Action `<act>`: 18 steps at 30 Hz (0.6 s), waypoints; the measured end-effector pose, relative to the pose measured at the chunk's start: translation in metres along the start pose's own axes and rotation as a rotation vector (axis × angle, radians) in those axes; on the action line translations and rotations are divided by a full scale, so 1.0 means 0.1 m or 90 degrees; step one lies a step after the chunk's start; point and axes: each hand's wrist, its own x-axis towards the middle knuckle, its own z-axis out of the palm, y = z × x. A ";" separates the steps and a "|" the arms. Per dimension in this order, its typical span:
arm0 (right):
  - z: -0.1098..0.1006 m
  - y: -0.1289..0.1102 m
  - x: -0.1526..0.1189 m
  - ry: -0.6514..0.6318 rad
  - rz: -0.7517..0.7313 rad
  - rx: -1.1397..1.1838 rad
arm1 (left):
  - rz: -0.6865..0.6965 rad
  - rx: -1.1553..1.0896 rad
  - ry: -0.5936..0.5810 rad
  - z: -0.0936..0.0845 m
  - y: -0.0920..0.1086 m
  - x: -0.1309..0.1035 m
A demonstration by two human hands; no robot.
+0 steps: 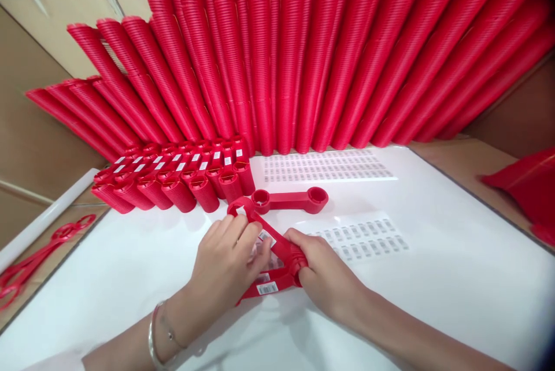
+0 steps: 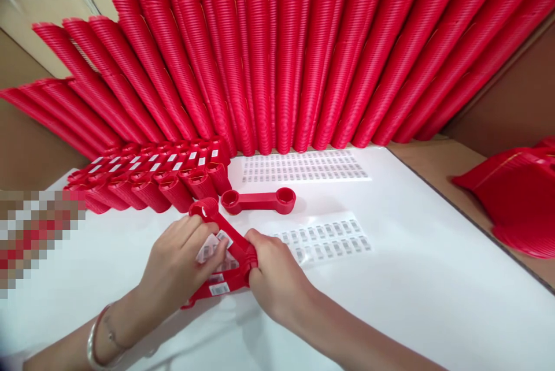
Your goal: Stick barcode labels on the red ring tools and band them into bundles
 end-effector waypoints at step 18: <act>-0.01 0.06 -0.05 0.003 -0.012 0.160 | -0.032 0.136 -0.015 -0.08 -0.23 0.09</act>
